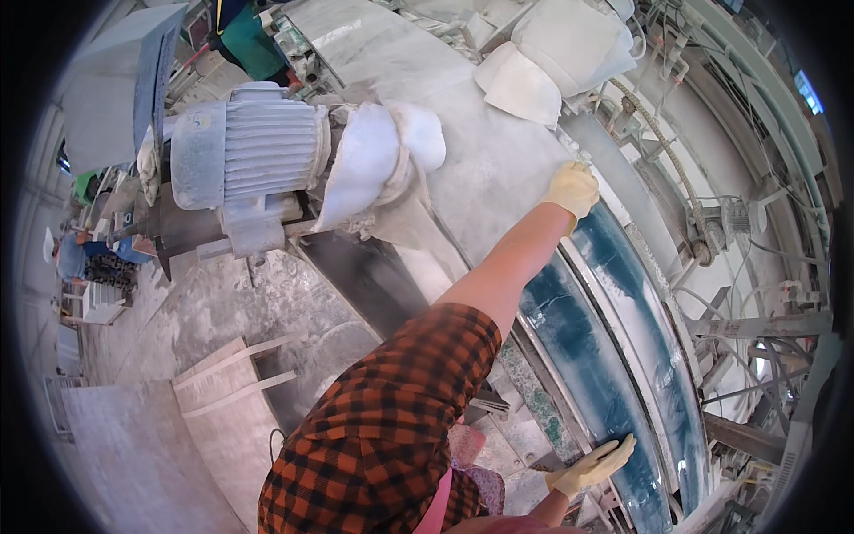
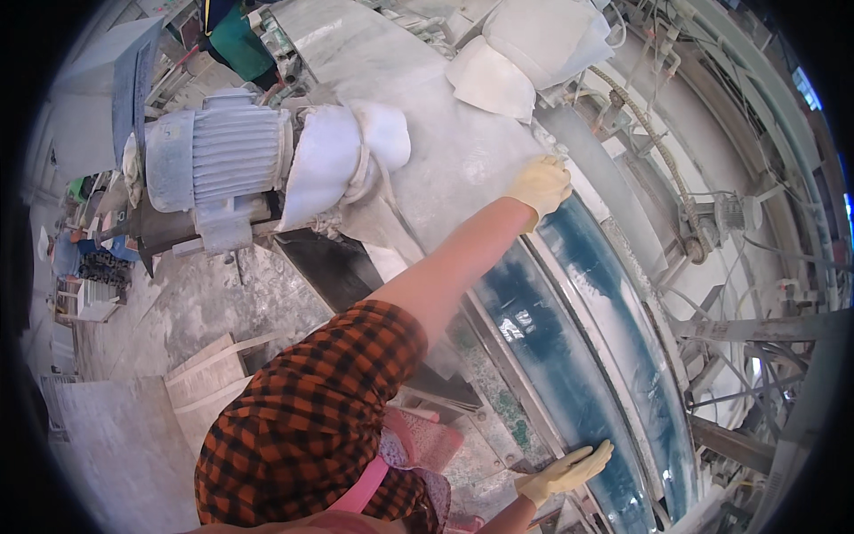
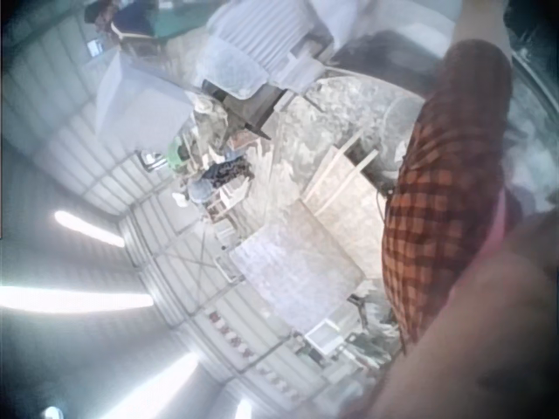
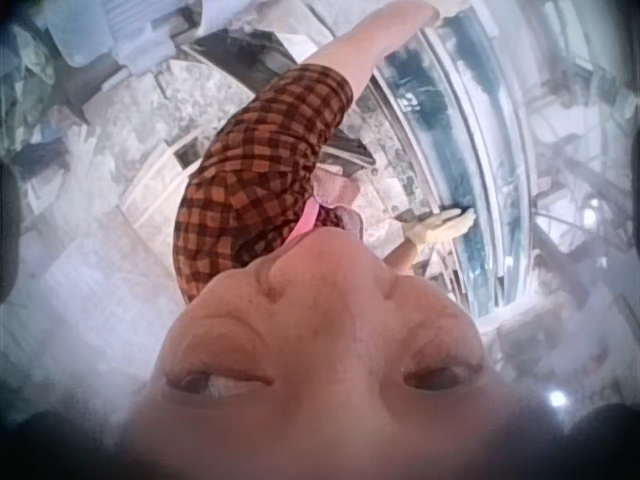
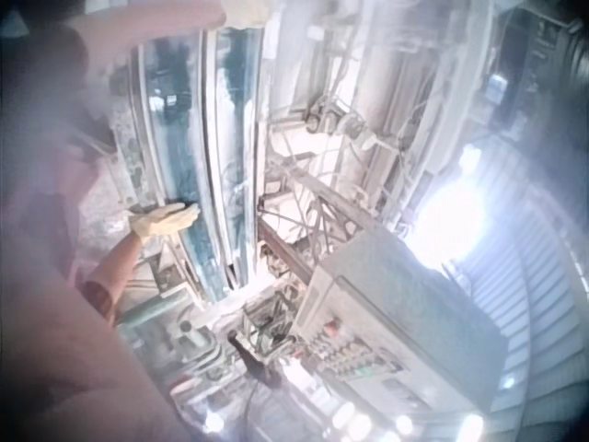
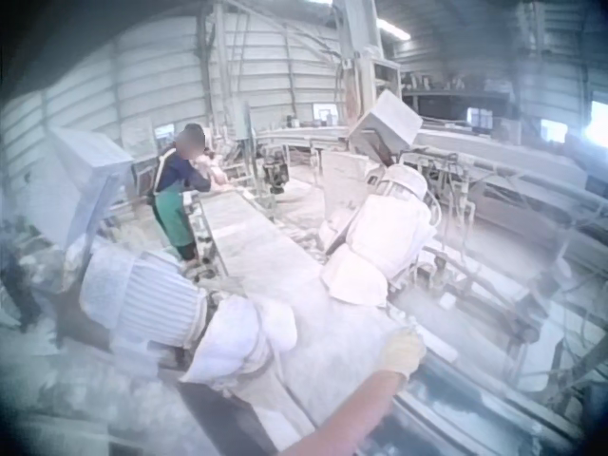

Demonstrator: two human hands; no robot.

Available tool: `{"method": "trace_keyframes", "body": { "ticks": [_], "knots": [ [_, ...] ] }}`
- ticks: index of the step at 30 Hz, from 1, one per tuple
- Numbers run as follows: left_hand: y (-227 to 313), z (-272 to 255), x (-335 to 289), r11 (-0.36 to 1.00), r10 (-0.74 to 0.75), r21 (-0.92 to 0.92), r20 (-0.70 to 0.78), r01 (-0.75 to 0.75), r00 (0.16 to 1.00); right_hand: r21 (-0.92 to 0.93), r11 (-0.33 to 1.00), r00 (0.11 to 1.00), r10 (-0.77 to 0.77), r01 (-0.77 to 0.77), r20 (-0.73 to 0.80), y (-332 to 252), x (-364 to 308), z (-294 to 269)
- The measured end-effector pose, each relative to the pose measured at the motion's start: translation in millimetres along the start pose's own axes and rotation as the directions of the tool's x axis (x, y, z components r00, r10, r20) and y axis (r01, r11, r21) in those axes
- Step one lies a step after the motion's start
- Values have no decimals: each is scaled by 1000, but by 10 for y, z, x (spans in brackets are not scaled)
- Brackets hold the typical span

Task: The person operates a control panel, then repeatedly picks up thin translucent sheets from a conveyor, aligns them, and places them onto a stack on the floor. The person wears gloves and handles the sheets one at a time.

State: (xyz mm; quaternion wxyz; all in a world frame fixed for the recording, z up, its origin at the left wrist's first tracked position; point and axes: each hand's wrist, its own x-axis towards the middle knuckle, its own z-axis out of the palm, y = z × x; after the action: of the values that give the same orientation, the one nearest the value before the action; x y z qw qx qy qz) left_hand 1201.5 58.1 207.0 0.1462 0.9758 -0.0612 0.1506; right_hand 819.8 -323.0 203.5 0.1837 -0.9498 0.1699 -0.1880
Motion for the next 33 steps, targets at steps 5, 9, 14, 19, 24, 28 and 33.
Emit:
{"method": "trace_keyframes", "body": {
  "ticks": [5, 9, 14, 19, 24, 28, 33],
  "knots": [
    [-76, 28, -15, 996, 83, 17, -17, -82, 996, -73, 997, 999, -39, 40, 9, -34, 2, -7],
    [-41, -79, -11, 998, 64, 1, 23, -64, 998, -86, 996, 1000, -29, 30, 7, 26, 34, 18],
    [35, -196, -4, 903, 264, 272, 260, -333, 929, -90, 995, 999, -46, 45, -5, 74, 22, 41],
    [72, -11, 16, 981, 125, 133, 122, -141, 985, -156, 987, 999, -49, 45, -24, 50, 56, 48],
    [77, 55, 13, 999, 31, -14, 22, -31, 999, -173, 983, 997, -70, 65, -21, 41, 63, 42],
    [134, -78, -39, 988, 154, -5, 154, -155, 976, -207, 976, 997, -68, 61, -25, 37, 56, 51],
    [665, -135, -486, 965, 6, -262, 14, -2, 1000, -172, 983, 998, -63, 63, 6, 105, 58, 57]
  ]
}}
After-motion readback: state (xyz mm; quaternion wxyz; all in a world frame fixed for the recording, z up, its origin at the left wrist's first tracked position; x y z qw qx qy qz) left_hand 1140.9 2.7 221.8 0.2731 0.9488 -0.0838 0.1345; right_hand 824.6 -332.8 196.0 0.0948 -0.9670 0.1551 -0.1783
